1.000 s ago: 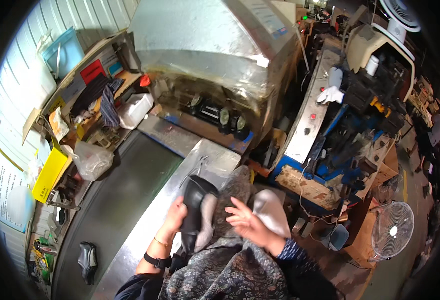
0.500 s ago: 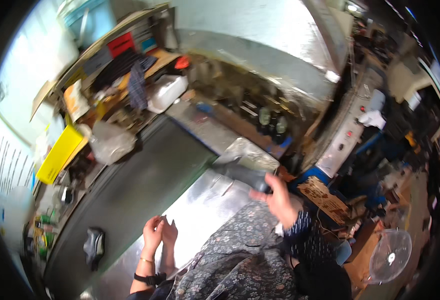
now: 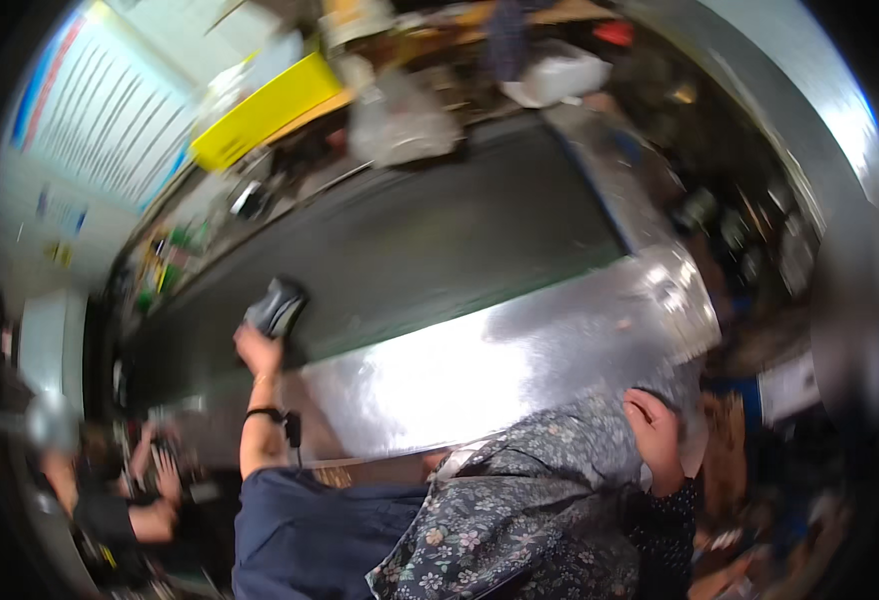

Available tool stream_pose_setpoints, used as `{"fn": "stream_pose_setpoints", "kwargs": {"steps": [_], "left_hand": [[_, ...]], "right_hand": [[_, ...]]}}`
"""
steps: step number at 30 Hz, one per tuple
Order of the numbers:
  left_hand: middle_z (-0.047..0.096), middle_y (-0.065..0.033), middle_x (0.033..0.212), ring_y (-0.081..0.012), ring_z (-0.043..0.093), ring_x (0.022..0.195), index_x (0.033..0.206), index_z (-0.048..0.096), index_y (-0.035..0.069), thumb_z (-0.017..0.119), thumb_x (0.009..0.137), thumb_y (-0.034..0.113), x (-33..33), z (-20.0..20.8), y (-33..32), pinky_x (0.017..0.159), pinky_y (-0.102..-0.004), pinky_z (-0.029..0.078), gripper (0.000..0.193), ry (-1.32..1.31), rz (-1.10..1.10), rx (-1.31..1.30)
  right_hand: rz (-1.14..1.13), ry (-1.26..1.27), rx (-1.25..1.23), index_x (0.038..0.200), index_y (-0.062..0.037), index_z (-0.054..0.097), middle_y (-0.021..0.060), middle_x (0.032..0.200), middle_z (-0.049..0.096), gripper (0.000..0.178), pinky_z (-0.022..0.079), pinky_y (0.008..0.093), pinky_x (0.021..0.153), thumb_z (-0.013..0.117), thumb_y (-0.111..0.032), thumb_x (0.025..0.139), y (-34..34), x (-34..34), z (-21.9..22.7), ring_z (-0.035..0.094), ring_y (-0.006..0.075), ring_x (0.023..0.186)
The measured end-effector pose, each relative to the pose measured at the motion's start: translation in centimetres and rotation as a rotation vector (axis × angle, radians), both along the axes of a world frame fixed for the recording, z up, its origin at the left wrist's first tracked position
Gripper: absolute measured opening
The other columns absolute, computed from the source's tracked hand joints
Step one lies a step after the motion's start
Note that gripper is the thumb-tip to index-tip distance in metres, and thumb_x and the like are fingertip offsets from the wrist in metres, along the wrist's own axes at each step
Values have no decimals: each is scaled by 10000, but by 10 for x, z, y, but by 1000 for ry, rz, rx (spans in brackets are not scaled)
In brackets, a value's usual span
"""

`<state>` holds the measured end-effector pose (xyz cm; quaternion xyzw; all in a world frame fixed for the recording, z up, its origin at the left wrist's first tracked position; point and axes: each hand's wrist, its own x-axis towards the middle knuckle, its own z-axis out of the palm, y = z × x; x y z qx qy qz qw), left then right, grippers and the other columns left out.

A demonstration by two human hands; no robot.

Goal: Operating a lasting machine and inspecting shoe components on a conveyor belt.

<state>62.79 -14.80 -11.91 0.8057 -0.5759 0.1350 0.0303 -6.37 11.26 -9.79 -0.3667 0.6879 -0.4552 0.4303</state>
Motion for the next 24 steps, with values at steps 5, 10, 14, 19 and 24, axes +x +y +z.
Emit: {"fn": "stream_pose_setpoints", "kwargs": {"steps": [5,10,14,19,24], "left_hand": [[299,-225,1529,-473,422,1320,1527,280,152,523,899,253,60,-4,-26,1079,-544,393,681,296,531,145],[555,-199,1363,-359,528,1277,1382,446,26,835,670,407,65,8,-31,1056,-452,444,897,191,460,348],[642,-219,1225,-391,605,1156,1252,544,-30,934,521,451,46,-5,-5,1005,-441,478,958,488,118,91],[688,-240,1098,-419,651,1050,1176,613,-6,872,588,439,24,-32,11,934,-470,503,781,222,-38,-60],[723,-241,907,-391,710,901,899,697,-52,805,640,368,26,-11,-8,794,-423,537,506,463,-98,143]], "right_hand": [[-233,129,65,1070,38,671,82,1001,714,190,501,272,822,631,-91,935,68,11,26,638,124,933],[-302,131,-1,1100,38,668,128,980,722,214,507,271,778,625,-96,939,91,21,16,655,134,886],[-336,170,-23,1085,18,684,109,934,724,197,512,276,728,647,-88,923,77,23,2,660,140,827],[-239,164,19,1020,-9,718,123,898,738,184,527,296,695,676,-133,891,55,15,-3,693,161,785],[-50,295,-58,1093,-8,697,145,1007,734,235,541,318,805,663,-141,903,56,10,-1,710,229,925]]}}
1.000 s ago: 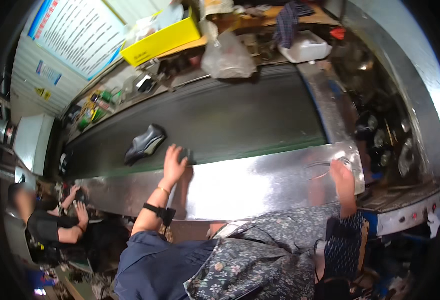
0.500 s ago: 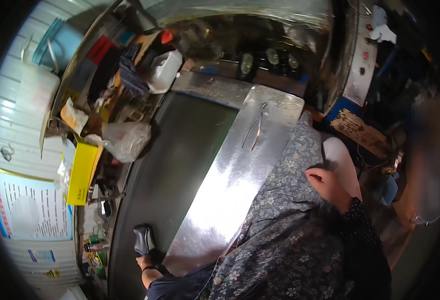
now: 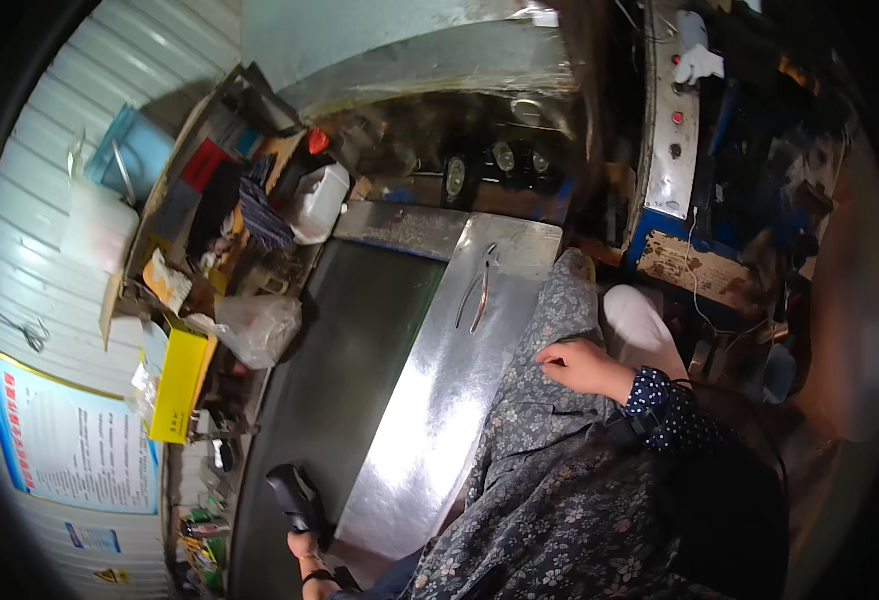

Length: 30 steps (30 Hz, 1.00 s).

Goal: Operating a lasting machine and inspecting shoe components on a conveyor belt.

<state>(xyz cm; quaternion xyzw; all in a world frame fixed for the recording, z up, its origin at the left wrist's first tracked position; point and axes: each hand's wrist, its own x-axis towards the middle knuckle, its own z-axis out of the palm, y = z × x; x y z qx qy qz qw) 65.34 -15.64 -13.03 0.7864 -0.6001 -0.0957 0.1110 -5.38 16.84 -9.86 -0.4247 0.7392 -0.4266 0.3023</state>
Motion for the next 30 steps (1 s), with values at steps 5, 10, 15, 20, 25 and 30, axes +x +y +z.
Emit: {"fn": "stream_pose_setpoints", "kwargs": {"steps": [5,10,15,20,25,30], "left_hand": [[641,-172,1190,-273,640,1024,1312,487,-31,835,630,5,-21,-2,10,915,-400,512,767,656,-77,11],[708,-215,1090,-318,690,1006,1174,658,-53,814,613,230,-71,-14,-7,867,-349,533,648,-8,301,111],[713,-158,901,-273,702,840,971,685,-89,695,746,185,-149,-6,-31,751,-374,541,355,815,136,-6],[676,-138,1067,-278,676,924,1166,589,-2,682,801,205,-221,71,43,823,-370,553,430,1392,27,376],[663,-151,976,-263,672,854,1051,551,56,817,704,84,-372,67,174,744,-397,565,438,1265,-583,493],[574,-236,1300,-319,601,1161,1426,410,6,531,915,574,-512,86,213,977,-456,486,774,1505,-759,1599]], "right_hand": [[-92,-50,-122,1102,-34,698,150,1003,733,252,544,334,833,664,-167,890,14,11,-10,712,271,934],[-130,-100,-145,1111,-26,695,173,1003,726,260,541,340,830,657,-174,900,41,9,-21,711,277,929],[-46,-151,6,1113,-29,700,175,1000,725,270,537,342,831,647,-194,906,62,-4,-18,711,278,937],[-113,-108,-125,1113,-12,699,139,1001,740,272,540,339,864,654,-210,931,36,-29,5,715,239,956],[57,-317,-625,1404,-44,507,121,1444,515,550,459,328,1012,714,-168,910,-6,-54,70,550,214,1254],[-98,-120,-840,1320,-23,560,94,1286,624,476,440,308,1022,710,-239,923,27,-79,144,566,178,1193]]}}
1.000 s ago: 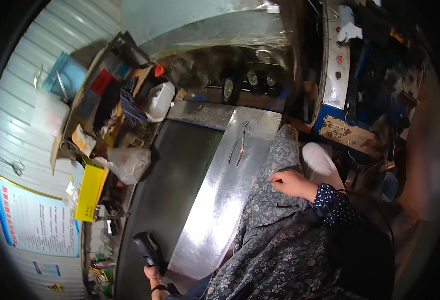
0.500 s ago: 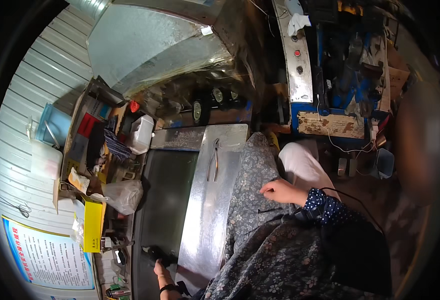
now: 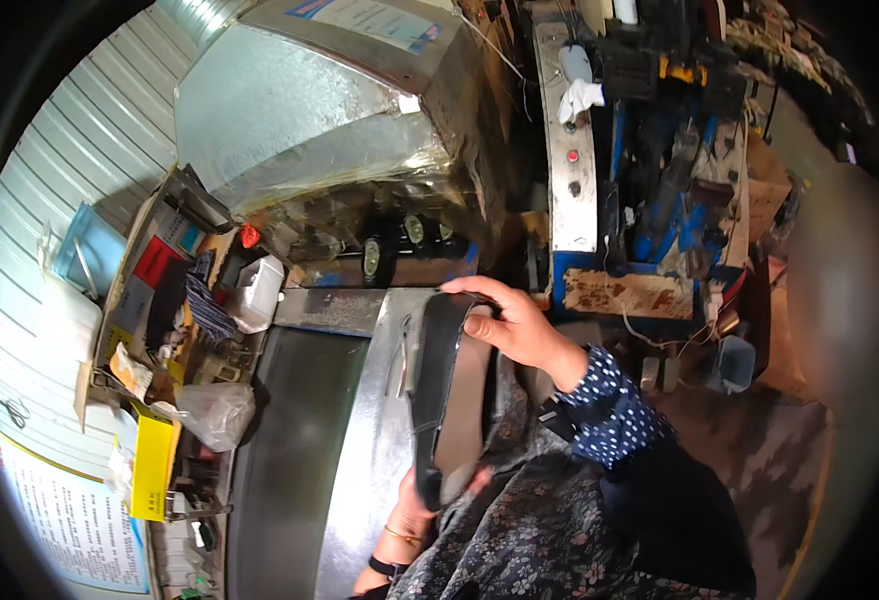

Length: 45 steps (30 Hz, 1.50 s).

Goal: Operating a lasting machine and inspecting shoe components on a conveyor belt.

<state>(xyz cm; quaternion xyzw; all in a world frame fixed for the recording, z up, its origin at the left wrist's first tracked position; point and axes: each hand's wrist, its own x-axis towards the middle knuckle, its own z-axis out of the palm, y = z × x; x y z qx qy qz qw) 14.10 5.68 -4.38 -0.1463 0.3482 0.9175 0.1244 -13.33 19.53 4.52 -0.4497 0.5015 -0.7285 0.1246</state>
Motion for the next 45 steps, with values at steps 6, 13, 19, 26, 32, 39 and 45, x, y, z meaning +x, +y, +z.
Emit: {"fn": "stream_pose_setpoints", "kwargs": {"steps": [6,13,19,26,32,39,45], "left_hand": [[196,-190,1614,-278,194,1490,1562,88,-12,760,838,182,-108,18,1,1200,-381,200,1007,475,58,-1107],[270,-221,1578,-304,272,1464,1558,85,-19,732,867,113,-120,-20,8,1179,-376,248,955,367,164,-1278],[317,-258,1540,-358,317,1441,1538,146,-51,713,881,160,-113,-20,12,1170,-396,270,893,290,256,-1389],[389,-292,1456,-437,365,1380,1463,278,-82,692,830,113,-113,-20,8,1153,-444,303,782,352,295,-1459],[464,-233,1414,-359,429,1348,1359,481,20,733,805,94,-137,-16,-23,1128,-402,340,613,358,267,-1666],[616,-40,1166,-142,574,1065,1362,459,23,712,872,33,-120,-27,-22,937,-273,471,552,50,255,-579],[605,-58,1167,-150,564,1064,1382,422,24,687,885,22,-112,-43,-23,943,-276,454,563,64,299,-568]], "right_hand": [[40,360,657,1315,-20,556,213,1206,660,462,513,337,918,674,-255,934,20,40,-38,665,283,1109],[169,153,545,1298,-14,573,180,1043,723,454,529,365,836,683,-252,927,2,11,-87,707,294,992],[179,78,545,1254,20,591,207,1019,719,393,548,348,783,680,-175,925,-7,21,-87,725,280,939],[88,84,584,1302,22,559,203,1196,671,413,530,325,884,660,-126,930,-3,36,-107,693,249,1049],[-199,-407,704,1254,35,584,99,1130,673,329,466,310,953,598,-155,985,42,84,-148,591,146,1076],[-24,-1105,475,1218,53,620,88,1157,676,595,454,301,981,445,-487,1037,46,68,-163,616,178,1074],[-54,183,1113,1117,104,631,266,981,682,515,520,430,846,428,-356,1008,18,91,-151,661,421,903]]}}
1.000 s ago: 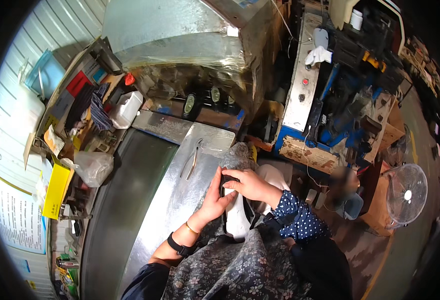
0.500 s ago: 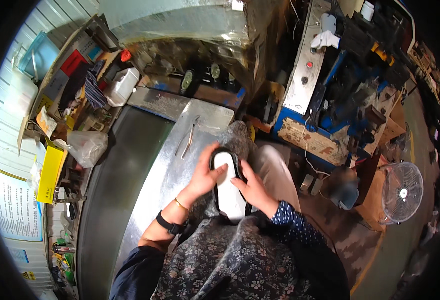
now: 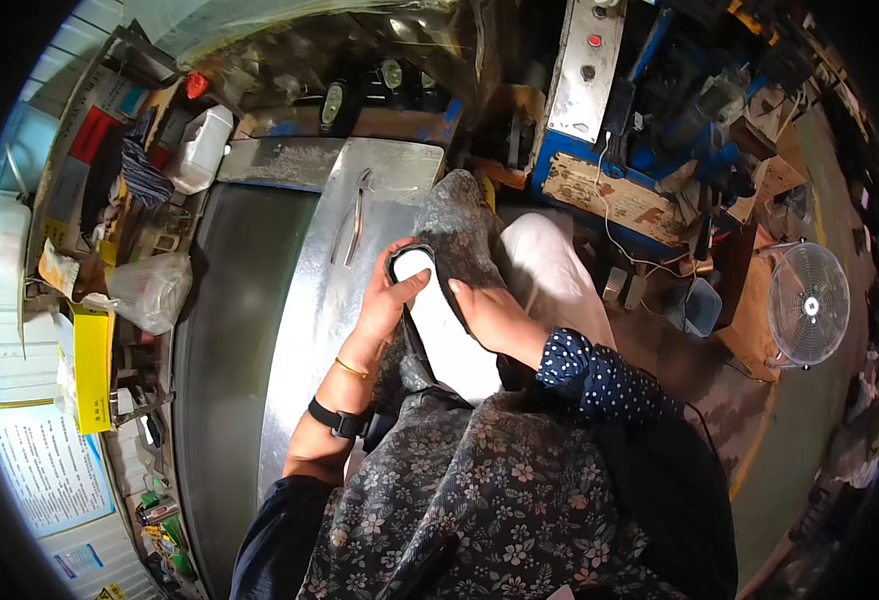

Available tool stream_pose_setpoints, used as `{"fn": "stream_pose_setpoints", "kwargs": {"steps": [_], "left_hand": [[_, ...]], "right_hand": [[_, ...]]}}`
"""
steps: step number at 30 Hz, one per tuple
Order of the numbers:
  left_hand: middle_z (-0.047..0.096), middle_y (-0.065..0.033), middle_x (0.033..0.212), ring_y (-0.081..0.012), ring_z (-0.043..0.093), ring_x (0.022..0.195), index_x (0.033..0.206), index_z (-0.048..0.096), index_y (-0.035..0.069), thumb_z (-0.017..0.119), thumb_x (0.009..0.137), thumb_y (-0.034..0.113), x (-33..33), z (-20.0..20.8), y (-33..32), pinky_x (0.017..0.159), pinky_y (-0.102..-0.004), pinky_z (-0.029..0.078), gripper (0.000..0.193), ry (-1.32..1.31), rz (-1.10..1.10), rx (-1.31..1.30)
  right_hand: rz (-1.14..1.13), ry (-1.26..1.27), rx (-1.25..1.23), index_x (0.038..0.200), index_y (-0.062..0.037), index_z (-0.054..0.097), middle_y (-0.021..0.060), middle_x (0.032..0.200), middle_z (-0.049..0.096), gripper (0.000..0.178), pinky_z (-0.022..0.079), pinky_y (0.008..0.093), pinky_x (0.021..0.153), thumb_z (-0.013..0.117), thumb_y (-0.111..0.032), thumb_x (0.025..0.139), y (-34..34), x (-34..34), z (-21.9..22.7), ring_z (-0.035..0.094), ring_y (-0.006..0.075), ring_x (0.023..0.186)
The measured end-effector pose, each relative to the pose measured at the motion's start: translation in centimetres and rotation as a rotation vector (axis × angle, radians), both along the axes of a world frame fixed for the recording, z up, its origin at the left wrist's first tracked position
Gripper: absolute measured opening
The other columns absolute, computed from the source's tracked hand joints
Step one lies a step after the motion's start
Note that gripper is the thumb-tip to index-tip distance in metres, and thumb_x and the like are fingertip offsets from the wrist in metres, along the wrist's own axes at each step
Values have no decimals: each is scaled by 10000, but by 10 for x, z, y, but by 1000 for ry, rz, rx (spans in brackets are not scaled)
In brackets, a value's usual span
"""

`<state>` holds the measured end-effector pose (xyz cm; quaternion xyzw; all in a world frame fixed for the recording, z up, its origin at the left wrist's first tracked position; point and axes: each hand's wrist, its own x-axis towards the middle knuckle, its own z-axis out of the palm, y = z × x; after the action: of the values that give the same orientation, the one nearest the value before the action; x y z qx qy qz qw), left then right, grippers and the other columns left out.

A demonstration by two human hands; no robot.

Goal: Operating a lasting machine and inspecting shoe components on a conveyor belt.

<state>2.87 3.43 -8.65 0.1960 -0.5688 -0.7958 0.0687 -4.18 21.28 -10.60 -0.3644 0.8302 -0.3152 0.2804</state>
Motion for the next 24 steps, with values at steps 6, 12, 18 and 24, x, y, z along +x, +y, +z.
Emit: {"fn": "stream_pose_setpoints", "kwargs": {"steps": [6,12,18,24], "left_hand": [[606,-62,1148,-143,568,1030,1384,411,17,686,891,29,-8,4,-5,898,-269,470,565,-54,-39,-68],[599,-82,1202,-160,557,1113,1392,431,2,703,860,-10,-5,7,-5,957,-284,460,598,-73,-122,-119],[609,-196,1292,-309,574,1200,1300,564,-33,410,1040,346,6,15,6,1045,-395,430,484,-253,346,86],[618,-127,508,-299,608,397,609,626,69,476,982,308,4,25,-8,363,-434,460,468,-443,128,-1933]], "right_hand": [[155,729,87,1153,63,624,207,1011,694,412,556,376,650,544,-292,959,-18,-6,23,695,270,758],[57,-299,-281,1536,42,139,253,1406,486,715,388,334,1058,451,-379,1051,31,6,5,519,276,1268],[-93,-550,-325,1527,62,95,306,1398,465,733,388,330,1055,462,-349,1044,6,17,5,501,306,1287],[-106,-235,-155,1490,136,-23,457,1456,244,866,355,474,1107,456,-414,1021,-27,40,22,354,568,1325]]}}
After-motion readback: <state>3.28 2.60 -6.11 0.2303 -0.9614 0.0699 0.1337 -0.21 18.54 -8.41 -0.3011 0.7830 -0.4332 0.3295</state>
